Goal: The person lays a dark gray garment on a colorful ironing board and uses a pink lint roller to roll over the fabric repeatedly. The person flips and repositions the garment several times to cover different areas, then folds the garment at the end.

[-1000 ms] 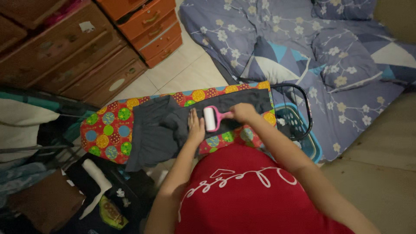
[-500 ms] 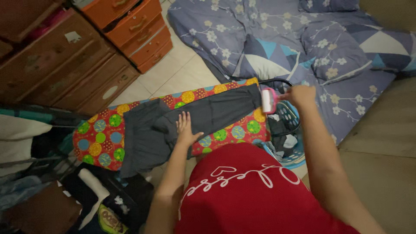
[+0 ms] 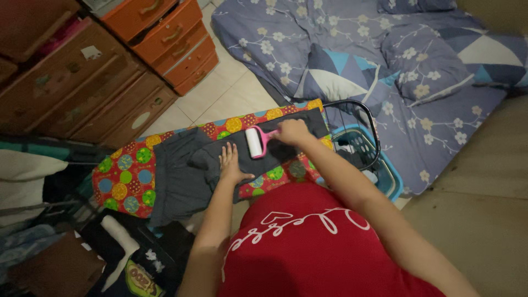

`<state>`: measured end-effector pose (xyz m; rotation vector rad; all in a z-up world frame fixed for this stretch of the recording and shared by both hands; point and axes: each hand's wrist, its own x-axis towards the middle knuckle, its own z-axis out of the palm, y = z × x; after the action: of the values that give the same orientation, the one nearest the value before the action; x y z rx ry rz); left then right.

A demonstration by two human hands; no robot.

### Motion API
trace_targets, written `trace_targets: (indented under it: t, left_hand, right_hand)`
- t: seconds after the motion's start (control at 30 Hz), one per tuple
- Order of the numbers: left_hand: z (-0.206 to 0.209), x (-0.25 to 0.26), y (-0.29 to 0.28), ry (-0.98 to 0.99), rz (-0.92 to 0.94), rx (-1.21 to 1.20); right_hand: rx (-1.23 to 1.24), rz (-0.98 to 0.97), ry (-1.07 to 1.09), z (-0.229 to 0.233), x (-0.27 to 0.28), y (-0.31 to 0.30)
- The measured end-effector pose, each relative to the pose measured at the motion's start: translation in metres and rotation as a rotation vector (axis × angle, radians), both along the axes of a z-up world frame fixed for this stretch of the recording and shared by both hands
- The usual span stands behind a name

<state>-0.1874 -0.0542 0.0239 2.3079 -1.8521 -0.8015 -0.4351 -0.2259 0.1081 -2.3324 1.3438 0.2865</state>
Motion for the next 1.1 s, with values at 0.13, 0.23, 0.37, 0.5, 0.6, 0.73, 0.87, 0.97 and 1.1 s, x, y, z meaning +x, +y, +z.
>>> trace_targets:
  t: [0.13,0.23,0.37,0.5,0.6,0.73,0.87,0.97,1.1]
  left_hand:
    - [0.004,0.0,0.0,-0.002,0.012,0.01]
    - [0.005,-0.002,0.0,-0.013,0.015,0.002]
    - [0.008,-0.002,0.002,0.012,0.018,0.008]
    - [0.008,-0.001,0.0,-0.003,0.012,0.009]
    - [0.007,-0.003,-0.003,-0.036,0.008,0.058]
    - [-0.004,-0.023,-0.022,-0.044,0.05,0.089]
    - [-0.013,-0.07,-0.049,0.051,-0.053,-0.147]
    - [-0.007,-0.086,-0.049,0.099,-0.072,-0.036]
    - [0.004,-0.083,-0.045,0.054,-0.071,0.031]
  right_hand:
    - [0.06,-0.108,0.099,-0.008,-0.044,-0.037]
    - [0.113,-0.231,0.191,-0.005,-0.109,-0.07]
    - [0.166,-0.431,0.09,-0.013,-0.201,-0.083]
    - [0.022,-0.488,0.173,0.002,-0.245,-0.074]
    - [-0.098,-0.477,0.241,0.036,-0.25,-0.049]
    - [-0.081,-0.412,0.111,0.065,-0.202,-0.03]
    - [-0.035,-0.185,-0.034,0.029,-0.104,-0.002]
    - [-0.024,-0.125,0.014,0.0,-0.084,0.011]
    - [0.075,-0.259,0.091,0.0,-0.129,-0.007]
